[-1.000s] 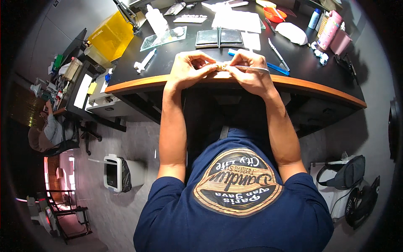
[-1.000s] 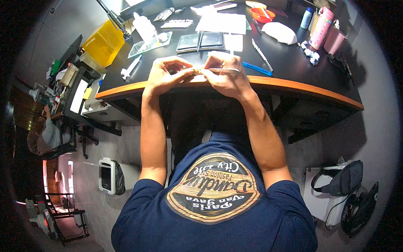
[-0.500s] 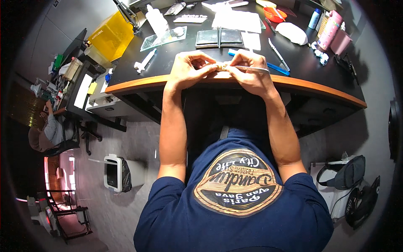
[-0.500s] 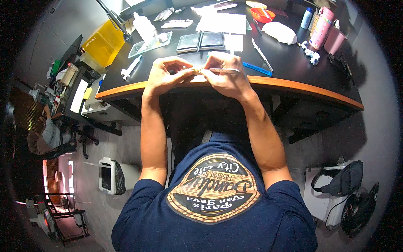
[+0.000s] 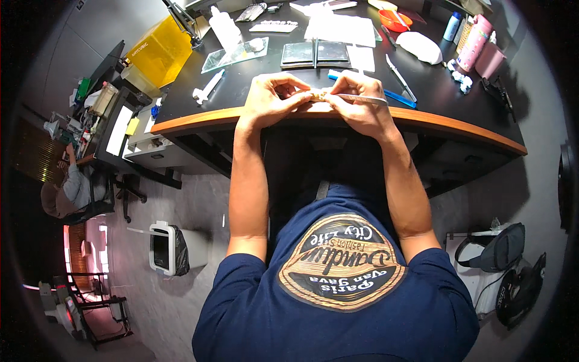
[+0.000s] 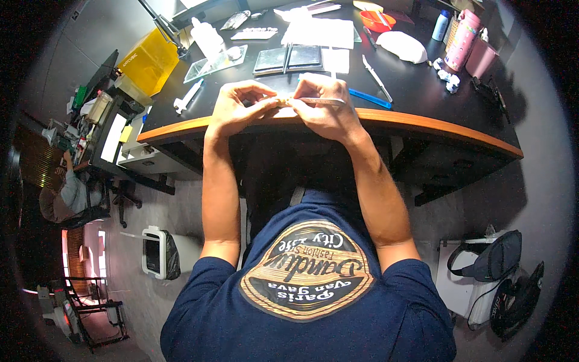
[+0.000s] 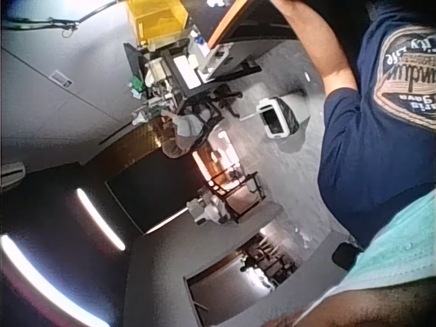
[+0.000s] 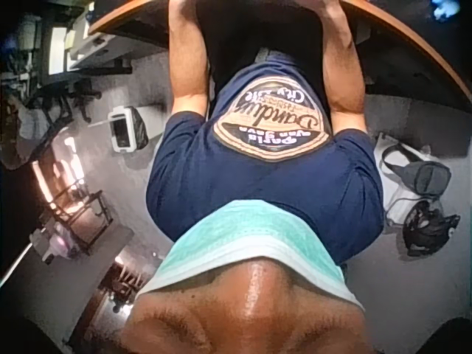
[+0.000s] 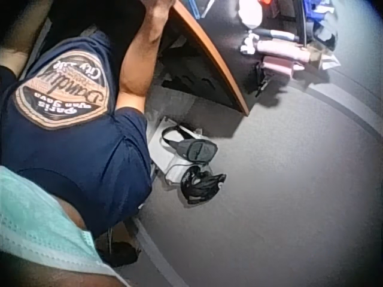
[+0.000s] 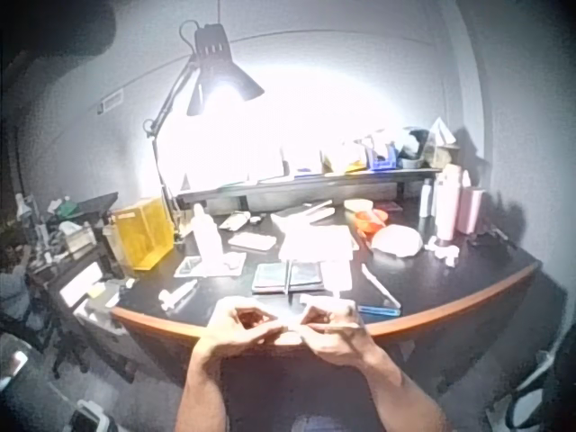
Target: Inspecting and marking a dental model or prosthetic crown on a laboratory bench.
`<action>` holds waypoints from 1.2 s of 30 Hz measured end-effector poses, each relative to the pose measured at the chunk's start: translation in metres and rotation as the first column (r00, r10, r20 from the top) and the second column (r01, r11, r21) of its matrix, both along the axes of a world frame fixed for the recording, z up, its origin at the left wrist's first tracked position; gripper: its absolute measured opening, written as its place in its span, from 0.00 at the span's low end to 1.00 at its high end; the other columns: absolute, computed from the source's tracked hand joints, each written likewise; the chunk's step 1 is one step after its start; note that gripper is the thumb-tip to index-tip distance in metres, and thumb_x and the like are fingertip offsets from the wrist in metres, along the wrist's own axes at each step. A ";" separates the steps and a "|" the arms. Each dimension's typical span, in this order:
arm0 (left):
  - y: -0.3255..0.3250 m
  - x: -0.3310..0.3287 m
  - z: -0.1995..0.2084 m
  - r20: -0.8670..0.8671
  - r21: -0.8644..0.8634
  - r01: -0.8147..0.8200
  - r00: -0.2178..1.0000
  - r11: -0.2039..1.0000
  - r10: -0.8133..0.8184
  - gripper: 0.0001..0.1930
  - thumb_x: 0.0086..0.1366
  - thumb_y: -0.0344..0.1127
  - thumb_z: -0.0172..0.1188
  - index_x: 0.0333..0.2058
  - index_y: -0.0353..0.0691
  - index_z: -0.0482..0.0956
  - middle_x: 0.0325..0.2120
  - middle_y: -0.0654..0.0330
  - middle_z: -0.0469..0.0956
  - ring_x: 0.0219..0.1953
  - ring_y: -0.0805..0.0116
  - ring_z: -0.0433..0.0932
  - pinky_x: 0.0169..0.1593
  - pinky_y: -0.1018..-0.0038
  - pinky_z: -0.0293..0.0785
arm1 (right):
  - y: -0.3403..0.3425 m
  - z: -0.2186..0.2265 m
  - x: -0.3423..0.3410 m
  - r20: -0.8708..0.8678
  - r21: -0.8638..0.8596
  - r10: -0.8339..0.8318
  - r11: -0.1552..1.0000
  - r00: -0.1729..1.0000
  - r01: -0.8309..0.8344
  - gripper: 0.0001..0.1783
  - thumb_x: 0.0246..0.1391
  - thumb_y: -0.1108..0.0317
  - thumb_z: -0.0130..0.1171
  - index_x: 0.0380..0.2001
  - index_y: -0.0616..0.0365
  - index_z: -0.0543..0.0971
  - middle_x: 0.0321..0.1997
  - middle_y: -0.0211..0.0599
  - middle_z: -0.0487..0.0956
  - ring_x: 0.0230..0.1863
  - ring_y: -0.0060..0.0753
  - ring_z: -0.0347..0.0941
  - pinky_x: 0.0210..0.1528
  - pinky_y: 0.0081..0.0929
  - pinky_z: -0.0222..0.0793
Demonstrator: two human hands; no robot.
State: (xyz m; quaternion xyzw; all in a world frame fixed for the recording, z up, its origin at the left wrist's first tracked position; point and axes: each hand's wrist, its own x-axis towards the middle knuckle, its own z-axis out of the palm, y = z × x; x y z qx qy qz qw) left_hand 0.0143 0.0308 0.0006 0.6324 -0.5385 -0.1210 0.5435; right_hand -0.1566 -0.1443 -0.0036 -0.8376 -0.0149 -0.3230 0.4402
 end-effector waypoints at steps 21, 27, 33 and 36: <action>0.000 0.000 0.000 0.008 0.003 -0.001 1.000 1.000 0.001 0.08 0.62 0.28 0.74 0.39 0.33 0.88 0.25 0.63 0.86 0.26 0.82 0.81 0.31 0.83 0.75 | 0.000 0.000 0.001 0.000 0.012 0.001 1.000 1.000 -0.001 0.06 0.57 0.76 0.70 0.31 0.66 0.81 0.29 0.35 0.83 0.33 0.18 0.80 0.37 0.21 0.78; 0.001 -0.001 0.001 -0.019 0.007 -0.002 1.000 1.000 0.002 0.08 0.63 0.28 0.74 0.39 0.32 0.88 0.25 0.63 0.86 0.26 0.82 0.81 0.30 0.84 0.75 | 0.000 0.001 0.000 -0.008 -0.001 -0.008 1.000 1.000 0.008 0.06 0.56 0.76 0.70 0.31 0.65 0.81 0.29 0.35 0.83 0.33 0.18 0.79 0.36 0.20 0.77; 0.001 -0.001 0.001 -0.015 0.009 -0.003 1.000 1.000 0.003 0.08 0.63 0.28 0.74 0.39 0.32 0.88 0.24 0.62 0.86 0.25 0.82 0.80 0.29 0.84 0.74 | 0.000 0.001 -0.001 -0.002 -0.014 -0.009 1.000 1.000 0.009 0.06 0.56 0.76 0.70 0.31 0.65 0.82 0.29 0.35 0.83 0.33 0.18 0.79 0.35 0.20 0.77; 0.001 -0.002 0.002 -0.027 0.019 -0.004 1.000 1.000 0.005 0.08 0.63 0.28 0.74 0.39 0.32 0.88 0.24 0.62 0.86 0.25 0.83 0.80 0.29 0.84 0.74 | 0.000 0.000 0.000 -0.009 -0.002 -0.006 1.000 1.000 0.006 0.06 0.56 0.76 0.70 0.31 0.66 0.82 0.29 0.35 0.84 0.33 0.18 0.79 0.36 0.20 0.77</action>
